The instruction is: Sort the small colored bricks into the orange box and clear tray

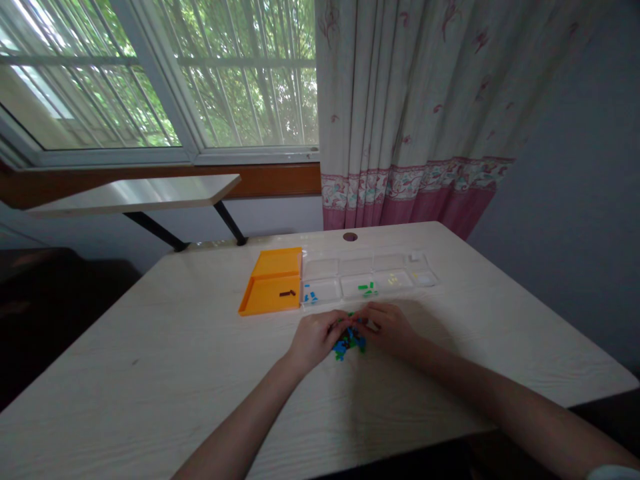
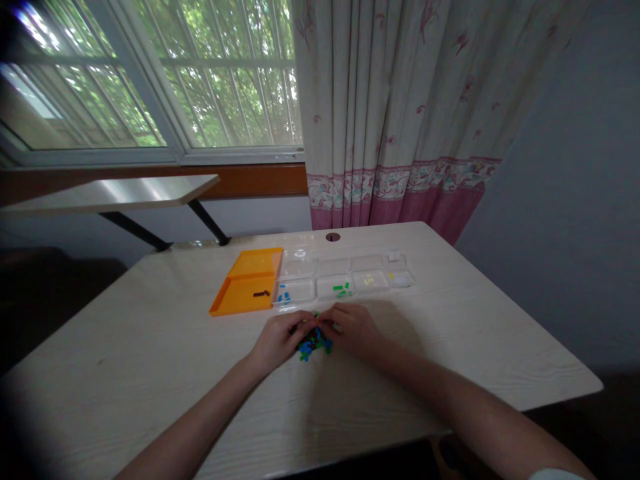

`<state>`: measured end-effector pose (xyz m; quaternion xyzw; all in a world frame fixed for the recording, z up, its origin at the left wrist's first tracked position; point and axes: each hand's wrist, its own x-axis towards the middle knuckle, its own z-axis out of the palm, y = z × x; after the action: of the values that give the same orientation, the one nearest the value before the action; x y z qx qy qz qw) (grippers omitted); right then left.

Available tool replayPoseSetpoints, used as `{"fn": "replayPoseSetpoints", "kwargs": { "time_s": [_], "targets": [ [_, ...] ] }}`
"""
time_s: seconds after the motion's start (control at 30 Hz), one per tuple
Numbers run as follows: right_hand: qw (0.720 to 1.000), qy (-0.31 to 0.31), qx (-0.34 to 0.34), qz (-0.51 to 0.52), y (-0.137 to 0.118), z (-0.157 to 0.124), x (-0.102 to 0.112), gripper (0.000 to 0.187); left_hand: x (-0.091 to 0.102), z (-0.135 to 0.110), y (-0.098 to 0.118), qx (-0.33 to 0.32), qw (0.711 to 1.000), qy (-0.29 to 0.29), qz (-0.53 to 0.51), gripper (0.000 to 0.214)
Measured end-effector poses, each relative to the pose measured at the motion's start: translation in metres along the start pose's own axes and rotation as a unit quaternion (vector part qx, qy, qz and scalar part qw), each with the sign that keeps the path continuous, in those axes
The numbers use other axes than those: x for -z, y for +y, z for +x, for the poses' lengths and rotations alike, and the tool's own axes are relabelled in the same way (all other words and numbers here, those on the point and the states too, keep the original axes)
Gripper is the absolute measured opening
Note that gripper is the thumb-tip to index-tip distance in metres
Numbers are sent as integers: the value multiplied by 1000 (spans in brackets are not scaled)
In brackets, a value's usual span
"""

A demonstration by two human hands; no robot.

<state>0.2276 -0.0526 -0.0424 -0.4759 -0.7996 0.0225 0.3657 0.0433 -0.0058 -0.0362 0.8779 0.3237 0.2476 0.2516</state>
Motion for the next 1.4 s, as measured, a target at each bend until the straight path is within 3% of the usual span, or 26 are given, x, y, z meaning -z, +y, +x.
{"fn": "replayPoseSetpoints", "kwargs": {
  "time_s": [0.7,0.87,1.07,1.23,1.4],
  "targets": [
    [999,16,39,0,4,-1,-1,13,-3,-1,2,-5,1000,5,0,27],
    [997,41,-29,55,6,1,2,13,9,-1,-5,6,999,13,37,24],
    [975,142,-132,112,27,3,14,14,33,-3,-23,20,988,-28,150,26],
    [964,160,-152,148,33,0,16,13,35,-4,-24,-6,981,-100,169,26],
    [966,157,-135,153,28,2,17,11,34,-4,-21,-13,979,-111,169,23]
  ]
}}
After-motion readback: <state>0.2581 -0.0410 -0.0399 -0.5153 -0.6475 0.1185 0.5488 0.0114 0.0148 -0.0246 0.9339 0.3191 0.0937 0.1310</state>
